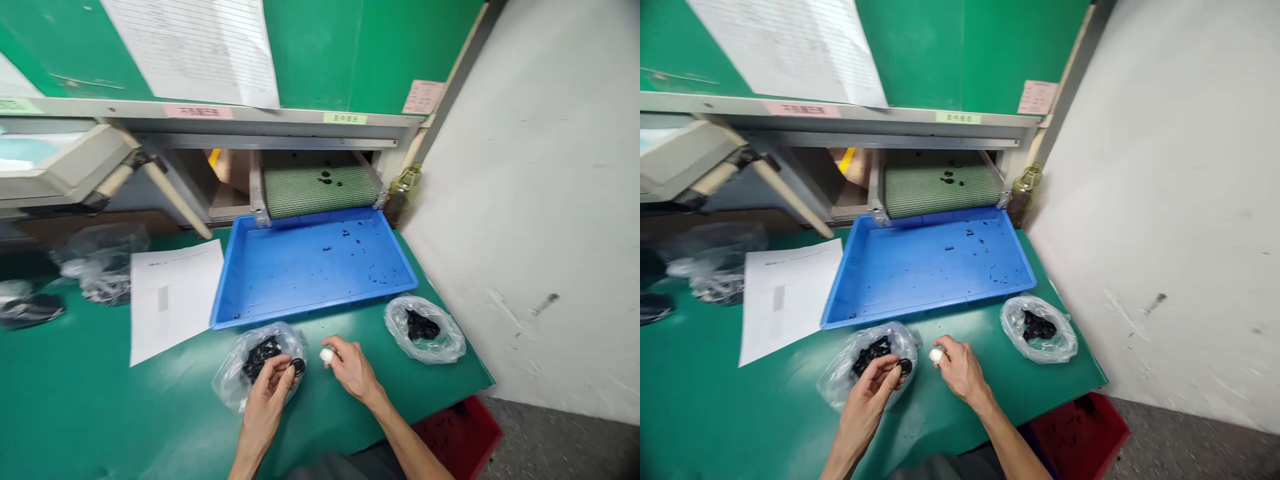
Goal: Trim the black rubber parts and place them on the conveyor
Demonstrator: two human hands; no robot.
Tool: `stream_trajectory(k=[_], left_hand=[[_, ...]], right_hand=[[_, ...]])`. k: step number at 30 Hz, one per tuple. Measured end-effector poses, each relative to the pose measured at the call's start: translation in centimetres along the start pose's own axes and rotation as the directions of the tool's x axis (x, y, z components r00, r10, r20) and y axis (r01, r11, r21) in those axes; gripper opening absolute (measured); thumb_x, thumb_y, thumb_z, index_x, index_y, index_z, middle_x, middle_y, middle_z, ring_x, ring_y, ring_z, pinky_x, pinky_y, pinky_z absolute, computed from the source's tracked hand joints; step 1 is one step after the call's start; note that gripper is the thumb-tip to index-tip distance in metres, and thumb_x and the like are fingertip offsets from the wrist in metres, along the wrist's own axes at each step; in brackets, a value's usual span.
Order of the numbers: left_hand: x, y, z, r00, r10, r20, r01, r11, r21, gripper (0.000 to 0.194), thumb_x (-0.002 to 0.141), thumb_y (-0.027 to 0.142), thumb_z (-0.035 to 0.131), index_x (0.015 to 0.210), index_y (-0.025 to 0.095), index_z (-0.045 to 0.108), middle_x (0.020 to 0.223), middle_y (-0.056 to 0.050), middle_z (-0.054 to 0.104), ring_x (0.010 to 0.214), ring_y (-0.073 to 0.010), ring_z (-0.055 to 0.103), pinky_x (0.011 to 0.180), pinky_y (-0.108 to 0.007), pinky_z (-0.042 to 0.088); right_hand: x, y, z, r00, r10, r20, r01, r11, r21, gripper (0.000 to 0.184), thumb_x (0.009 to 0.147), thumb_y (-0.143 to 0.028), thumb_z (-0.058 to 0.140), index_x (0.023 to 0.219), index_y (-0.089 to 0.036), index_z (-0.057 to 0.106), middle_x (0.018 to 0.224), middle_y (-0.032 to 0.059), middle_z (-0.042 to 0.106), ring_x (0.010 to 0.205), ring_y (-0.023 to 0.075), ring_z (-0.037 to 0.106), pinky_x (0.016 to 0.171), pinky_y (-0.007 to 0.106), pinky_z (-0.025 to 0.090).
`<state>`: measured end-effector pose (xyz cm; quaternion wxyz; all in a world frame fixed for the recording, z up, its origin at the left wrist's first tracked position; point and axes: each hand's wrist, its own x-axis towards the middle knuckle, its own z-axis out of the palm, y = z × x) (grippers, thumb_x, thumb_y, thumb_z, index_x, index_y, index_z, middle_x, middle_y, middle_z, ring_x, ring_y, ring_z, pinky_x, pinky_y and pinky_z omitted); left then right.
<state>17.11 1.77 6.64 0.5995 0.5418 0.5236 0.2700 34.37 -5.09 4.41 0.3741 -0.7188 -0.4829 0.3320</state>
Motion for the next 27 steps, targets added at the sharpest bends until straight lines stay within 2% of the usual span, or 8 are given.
stream_trajectory(k=[3,7,11,14,17,22,25,27], left_hand=[[0.1,-0.1,1.3,0.995,0.022,0.098,-0.025,0.999,0.024,0.041,0.064,0.057,0.070,0.083,0.021,0.063,0.072,-0.001,0.068,0.068,-0.0213,0.066,0.064,-0.030,0.055],[0.0,0.0,2.5,0.969,0.093,0.227,-0.122,0.985,0.118,0.033,0.070,0.053,0.067,0.083,0.022,0.066,0.072,-0.001,0.068,0.069,-0.0211,0.065,0.065,-0.029,0.054],[-0.3,0.2,3.5,0.948,0.072,0.309,-0.131,0.975,0.177,0.031,0.077,0.051,0.060,0.090,0.024,0.067,0.078,-0.002,0.070,0.075,-0.0227,0.067,0.071,-0.031,0.054],[-0.6,0.3,4.0,0.939,0.033,0.342,-0.106,0.974,0.198,0.034,0.078,0.054,0.058,0.093,0.024,0.067,0.084,-0.004,0.072,0.079,-0.0243,0.068,0.073,-0.033,0.054],[-0.7,0.2,4.1,0.930,0.000,0.368,-0.089,0.970,0.225,0.038,0.079,0.056,0.055,0.094,0.024,0.066,0.092,-0.006,0.072,0.082,-0.0248,0.068,0.074,-0.033,0.054],[-0.8,-0.4,3.9,0.913,-0.038,0.406,-0.062,0.971,0.230,0.039,0.082,0.056,0.052,0.098,0.024,0.063,0.098,-0.007,0.070,0.085,-0.0242,0.067,0.076,-0.033,0.053],[-0.7,-0.5,4.0,0.907,-0.041,0.418,-0.062,0.971,0.229,0.038,0.082,0.056,0.052,0.099,0.024,0.063,0.099,-0.007,0.070,0.085,-0.0242,0.066,0.076,-0.033,0.053],[-0.7,-0.5,4.1,0.908,-0.041,0.417,-0.063,0.971,0.232,0.038,0.082,0.056,0.052,0.098,0.024,0.063,0.097,-0.006,0.070,0.085,-0.0242,0.066,0.076,-0.033,0.052]], right_hand=[[-0.5,-1.0,-0.7,1.000,-0.024,0.009,0.024,0.999,0.031,0.029,0.080,-0.012,0.046,0.098,-0.025,0.067,0.070,-0.0044,0.069,0.061,0.0115,0.061,0.059,0.018,0.041],[-1.4,-1.6,-1.7,0.997,-0.073,0.012,0.072,0.996,0.053,0.024,0.078,-0.014,0.051,0.092,-0.024,0.068,0.082,-0.0025,0.070,0.071,0.0126,0.061,0.061,0.019,0.040],[-2.5,-1.2,-2.9,0.998,-0.054,-0.033,0.056,0.997,0.057,0.026,0.077,-0.009,0.046,0.086,-0.022,0.067,0.080,-0.0023,0.068,0.070,0.0124,0.060,0.060,0.019,0.039],[-3.3,-0.2,-4.6,0.995,-0.034,-0.096,0.037,0.999,0.029,0.031,0.075,-0.006,0.044,0.088,-0.022,0.067,0.080,-0.0016,0.069,0.071,0.0128,0.060,0.063,0.020,0.040],[-4.3,1.1,-7.5,0.979,0.031,-0.200,-0.027,0.999,0.024,0.031,0.077,-0.008,0.043,0.092,-0.020,0.066,0.083,0.0007,0.070,0.072,0.0144,0.061,0.064,0.022,0.043],[-6.0,3.6,-12.4,0.900,0.167,-0.402,-0.184,0.983,-0.002,0.027,0.083,-0.021,0.044,0.100,-0.018,0.065,0.088,0.0053,0.071,0.073,0.0185,0.064,0.063,0.027,0.047],[-6.6,5.3,-14.1,0.835,0.194,-0.515,-0.253,0.966,-0.046,0.030,0.083,-0.022,0.042,0.105,-0.018,0.062,0.096,0.0082,0.071,0.084,0.0223,0.066,0.070,0.031,0.050],[-7.0,6.2,-14.7,0.799,0.179,-0.574,-0.306,0.943,-0.132,0.035,0.083,-0.021,0.039,0.112,-0.018,0.058,0.105,0.0104,0.068,0.094,0.0250,0.064,0.076,0.035,0.050]])
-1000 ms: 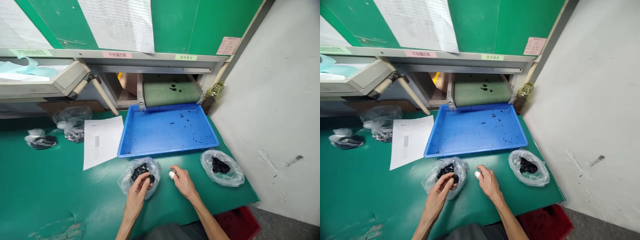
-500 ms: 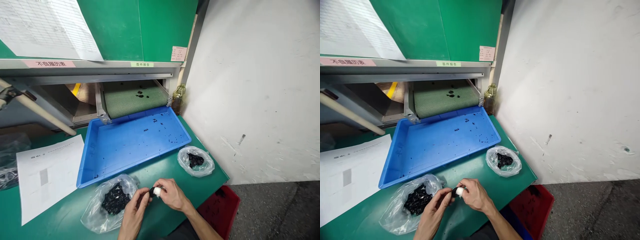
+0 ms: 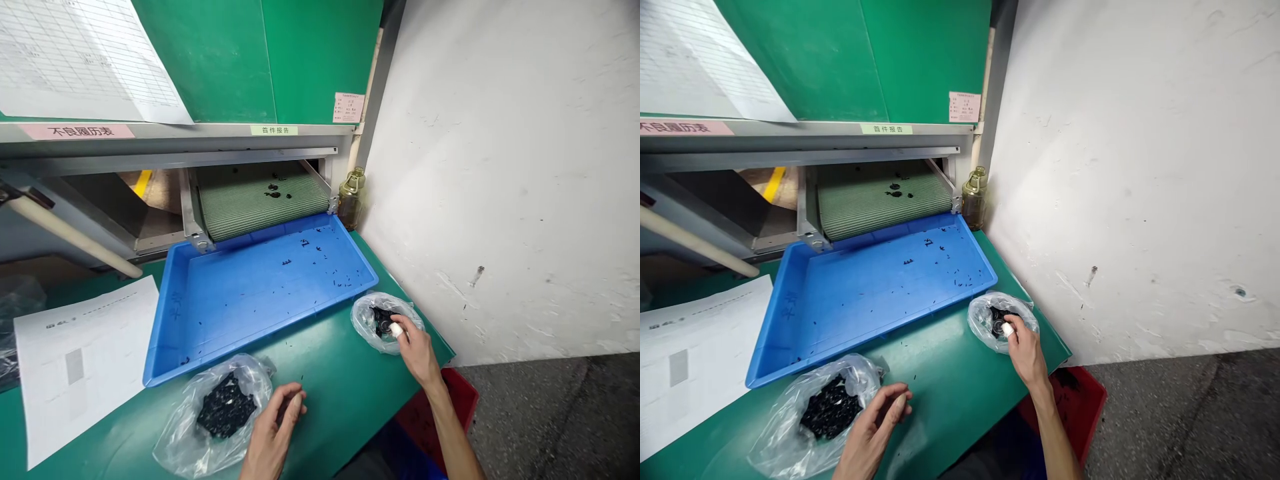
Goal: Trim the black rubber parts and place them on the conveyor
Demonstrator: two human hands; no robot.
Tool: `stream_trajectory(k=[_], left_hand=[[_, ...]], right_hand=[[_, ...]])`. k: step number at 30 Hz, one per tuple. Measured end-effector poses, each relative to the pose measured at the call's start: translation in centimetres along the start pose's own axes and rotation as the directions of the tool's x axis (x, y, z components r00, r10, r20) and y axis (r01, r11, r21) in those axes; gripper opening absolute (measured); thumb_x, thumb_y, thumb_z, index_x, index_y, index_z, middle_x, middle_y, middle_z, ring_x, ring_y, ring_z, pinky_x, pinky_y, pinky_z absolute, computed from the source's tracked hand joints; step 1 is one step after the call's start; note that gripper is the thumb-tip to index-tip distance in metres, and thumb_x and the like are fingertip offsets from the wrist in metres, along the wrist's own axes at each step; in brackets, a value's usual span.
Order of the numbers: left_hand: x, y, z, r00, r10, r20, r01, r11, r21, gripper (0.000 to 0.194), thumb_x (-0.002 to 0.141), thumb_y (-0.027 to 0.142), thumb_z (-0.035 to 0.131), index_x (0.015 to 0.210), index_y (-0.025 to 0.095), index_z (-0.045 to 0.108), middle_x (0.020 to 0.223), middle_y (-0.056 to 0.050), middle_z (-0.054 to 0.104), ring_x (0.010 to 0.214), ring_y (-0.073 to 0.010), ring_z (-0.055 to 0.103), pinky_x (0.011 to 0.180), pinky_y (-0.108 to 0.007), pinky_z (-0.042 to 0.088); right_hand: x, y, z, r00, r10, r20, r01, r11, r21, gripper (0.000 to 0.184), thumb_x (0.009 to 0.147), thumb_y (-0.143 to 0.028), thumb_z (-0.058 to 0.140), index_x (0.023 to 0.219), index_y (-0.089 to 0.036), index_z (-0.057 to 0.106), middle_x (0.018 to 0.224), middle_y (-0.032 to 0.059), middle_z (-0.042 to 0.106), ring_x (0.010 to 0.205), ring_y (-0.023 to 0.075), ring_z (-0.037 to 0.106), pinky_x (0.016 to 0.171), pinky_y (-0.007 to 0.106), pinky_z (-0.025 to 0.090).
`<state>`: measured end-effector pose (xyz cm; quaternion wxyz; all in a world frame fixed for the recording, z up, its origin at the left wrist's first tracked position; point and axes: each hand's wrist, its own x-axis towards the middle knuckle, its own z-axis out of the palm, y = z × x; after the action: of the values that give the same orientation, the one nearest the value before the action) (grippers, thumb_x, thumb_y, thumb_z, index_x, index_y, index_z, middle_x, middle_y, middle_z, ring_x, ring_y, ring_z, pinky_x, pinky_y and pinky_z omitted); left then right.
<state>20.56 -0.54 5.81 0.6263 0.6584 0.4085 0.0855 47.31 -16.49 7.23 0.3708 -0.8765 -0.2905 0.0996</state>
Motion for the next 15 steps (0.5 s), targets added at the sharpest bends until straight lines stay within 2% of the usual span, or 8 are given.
stream_trajectory(k=[2,4,6,9,13,15], left_hand=[[0.0,0.2,0.2,1.000,-0.003,-0.005,0.003,1.000,0.003,0.037,0.082,0.055,0.053,0.098,0.024,0.063,0.095,-0.006,0.070,0.083,-0.0236,0.066,0.075,-0.033,0.052],[0.0,0.6,0.2,1.000,0.009,-0.019,-0.009,1.000,0.004,0.034,0.082,0.053,0.053,0.097,0.024,0.063,0.092,-0.005,0.070,0.080,-0.0225,0.066,0.074,-0.032,0.052],[0.3,1.4,0.0,0.998,0.044,-0.035,-0.044,0.999,0.006,0.031,0.083,0.050,0.053,0.095,0.023,0.064,0.088,-0.004,0.070,0.076,-0.0211,0.066,0.071,-0.031,0.051],[1.8,3.4,-1.1,0.991,0.129,-0.042,-0.128,0.991,0.034,0.027,0.086,0.046,0.051,0.096,0.023,0.063,0.088,-0.003,0.070,0.074,-0.0193,0.064,0.069,-0.029,0.050],[5.7,7.3,-4.3,0.960,0.261,-0.103,-0.248,0.961,0.127,0.026,0.089,0.042,0.047,0.100,0.022,0.061,0.090,-0.004,0.069,0.075,-0.0178,0.063,0.068,-0.028,0.049],[8.5,9.5,-6.2,0.930,0.339,-0.141,-0.314,0.933,0.173,0.027,0.088,0.041,0.048,0.100,0.021,0.060,0.089,-0.005,0.069,0.074,-0.0173,0.063,0.066,-0.028,0.050]], right_hand=[[0.0,0.5,-0.1,0.998,-0.005,-0.061,0.000,0.995,-0.096,0.038,0.083,-0.019,0.036,0.115,-0.018,0.056,0.113,0.0120,0.065,0.101,0.0268,0.062,0.080,0.039,0.049],[-0.2,0.4,0.4,0.999,-0.001,-0.045,-0.004,0.995,-0.104,0.036,0.082,-0.019,0.035,0.112,-0.018,0.056,0.108,0.0118,0.066,0.094,0.0259,0.063,0.076,0.038,0.049],[-0.5,-0.3,1.6,0.995,-0.015,0.095,0.018,1.000,-0.025,0.033,0.083,-0.022,0.036,0.107,-0.019,0.057,0.094,0.0086,0.068,0.078,0.0224,0.064,0.069,0.034,0.048],[-1.3,-1.8,4.9,0.939,-0.096,0.330,0.053,0.989,0.135,0.030,0.085,-0.025,0.038,0.106,-0.021,0.058,0.084,0.0045,0.067,0.072,0.0195,0.062,0.067,0.030,0.047],[-1.5,-3.1,9.9,0.888,-0.123,0.443,-0.012,0.957,0.290,0.027,0.085,-0.028,0.039,0.103,-0.021,0.058,0.086,0.0044,0.066,0.081,0.0196,0.062,0.073,0.029,0.046],[-1.1,-3.2,11.8,0.866,-0.116,0.487,-0.078,0.930,0.359,0.029,0.085,-0.032,0.037,0.102,-0.020,0.057,0.080,0.0032,0.065,0.071,0.0171,0.061,0.064,0.026,0.046]])
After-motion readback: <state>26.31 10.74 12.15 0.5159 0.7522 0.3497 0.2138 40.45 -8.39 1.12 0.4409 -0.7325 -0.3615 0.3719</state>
